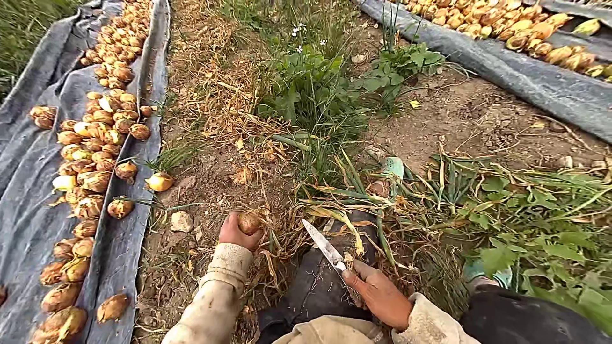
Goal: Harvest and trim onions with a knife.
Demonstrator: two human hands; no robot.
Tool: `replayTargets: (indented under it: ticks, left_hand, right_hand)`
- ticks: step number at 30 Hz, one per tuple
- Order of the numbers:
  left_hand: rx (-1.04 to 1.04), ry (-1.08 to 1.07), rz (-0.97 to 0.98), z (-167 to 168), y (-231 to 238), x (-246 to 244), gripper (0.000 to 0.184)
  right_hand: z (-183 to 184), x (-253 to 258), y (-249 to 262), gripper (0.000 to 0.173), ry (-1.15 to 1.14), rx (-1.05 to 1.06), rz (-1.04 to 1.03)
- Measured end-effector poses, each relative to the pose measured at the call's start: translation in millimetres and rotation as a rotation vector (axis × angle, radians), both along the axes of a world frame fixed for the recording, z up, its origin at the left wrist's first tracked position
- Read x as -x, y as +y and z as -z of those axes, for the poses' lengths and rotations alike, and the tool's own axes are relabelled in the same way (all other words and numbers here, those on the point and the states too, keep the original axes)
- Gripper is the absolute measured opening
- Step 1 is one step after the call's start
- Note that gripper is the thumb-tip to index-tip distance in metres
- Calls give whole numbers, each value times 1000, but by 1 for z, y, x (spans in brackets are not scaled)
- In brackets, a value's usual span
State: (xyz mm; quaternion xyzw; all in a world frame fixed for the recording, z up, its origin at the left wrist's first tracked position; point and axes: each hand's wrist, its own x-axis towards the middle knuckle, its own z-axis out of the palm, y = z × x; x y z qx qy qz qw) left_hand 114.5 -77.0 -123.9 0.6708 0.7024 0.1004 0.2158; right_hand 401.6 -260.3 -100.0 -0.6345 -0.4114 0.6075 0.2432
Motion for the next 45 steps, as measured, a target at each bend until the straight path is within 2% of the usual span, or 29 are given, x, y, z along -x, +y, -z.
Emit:
replayTargets:
  ticks: [4,7,10,13,17,22,27,29,34,36,38,40,41,42,44,45]
  left_hand:
    - [-293,-235,141,-44,8,-19,88]
    - [-485,-291,436,-76,-5,-49,87]
    - [-567,-306,650,-91,-27,-76,84]
    - [-607,-305,749,-90,-49,-93,83]
    - [-520,-353,800,-80,-73,-104,83]
    - [-409,-434,869,-66,-83,-107,82]
    - [-331,-360,923,-47,-79,-113,79]
    - [-350,-311,919,-39,-78,-117,78]
    - [-415,-223,817,-36,-74,-127,78]
    - [-306,-196,667,-38,-58,-125,80]
    - [-131,-258,433,-44,-34,-117,84]
    - [7,-591,205,-45,-20,-110,92]
    - [110,-857,115,-43,-21,-108,95]
    - [228,-1137,17,-44,-27,-110,91]
    - [447,-1485,-133,-48,-48,-120,58]
    - [538,-1552,-176,-51,-58,-126,43]
  right_hand:
    - [-1,1,0,40,-8,-45,-145]
    - [-7,2,3,35,15,-73,-157]
    - [-14,2,3,37,-6,-72,-112]
    - [-21,3,0,39,34,-103,97]
    - [-30,-3,-4,34,158,-196,341]
    - [-31,-1,-7,41,240,-265,436]
    - [-36,8,-4,24,424,-121,506]
    - [-36,10,-1,22,430,-51,515]
    - [-31,10,4,28,354,39,515]
    - [-26,13,1,42,268,58,376]
    - [-23,14,-1,47,212,60,272]
    - [-17,8,0,47,164,1,285]
    - [-15,6,0,45,159,-34,327]
    - [-14,4,2,41,164,-73,387]
    - [-13,1,6,36,156,-165,457]
    - [-13,-1,7,43,127,-205,464]
